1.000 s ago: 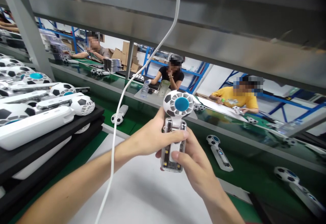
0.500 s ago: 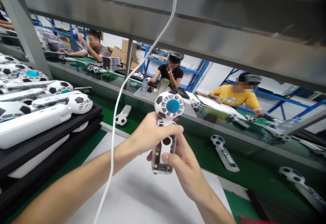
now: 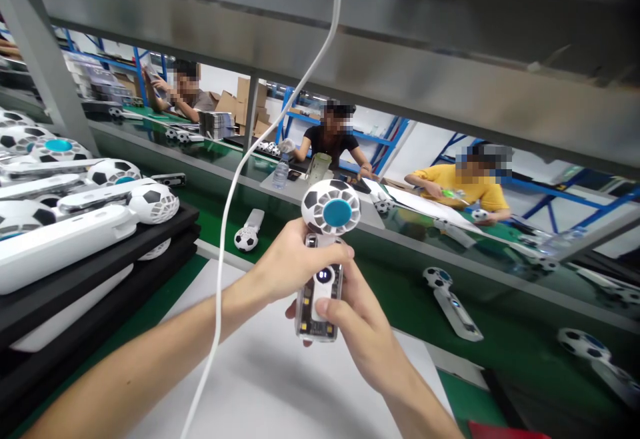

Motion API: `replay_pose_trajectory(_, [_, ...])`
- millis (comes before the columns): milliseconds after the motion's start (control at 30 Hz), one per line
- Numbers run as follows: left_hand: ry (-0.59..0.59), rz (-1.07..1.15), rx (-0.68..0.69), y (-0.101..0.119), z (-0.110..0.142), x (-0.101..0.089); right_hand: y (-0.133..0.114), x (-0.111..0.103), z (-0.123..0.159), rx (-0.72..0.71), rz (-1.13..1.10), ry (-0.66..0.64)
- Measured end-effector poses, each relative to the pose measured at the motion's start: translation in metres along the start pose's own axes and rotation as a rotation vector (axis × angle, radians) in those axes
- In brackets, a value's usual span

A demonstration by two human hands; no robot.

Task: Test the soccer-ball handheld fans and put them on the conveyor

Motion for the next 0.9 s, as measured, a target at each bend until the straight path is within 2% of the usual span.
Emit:
replay_pose_trajectory(133, [0.012,0.036,-0.002,0.003,0.001,-0.002,0.0,0.004,0.001,-0.007,-0.025,-0.041])
replay_pose_trajectory(300, [0.11,0.09,0.102,0.011,0.002,-0.011,0.003,0.015,0.004,-0.024,-0.079,-0.152])
replay_pose_trajectory(533, [0.133,0.083,0.171,0.014,0.001,-0.011,0.001,0.018,0.003,-0.043,-0.109,-0.139])
replay_pose_trajectory(700, [0.163,0.041,0.304,0.02,0.001,-0.013,0.006,0.008,0.002,-0.026,-0.052,-0.036])
replay_pose_trajectory(900, [0.195,-0.009,0.345,0.024,0.002,-0.016,0.008,0.01,0.002,-0.017,-0.074,-0.061])
Point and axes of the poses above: each hand's wrist, its own z-axis away from the middle knuckle, its own x-axis out of the palm, y = z × x, the point moved 6 cm from there along -z, towards the middle knuckle, and after that the axes turned 5 degrees about x, right-handed, at the moved point
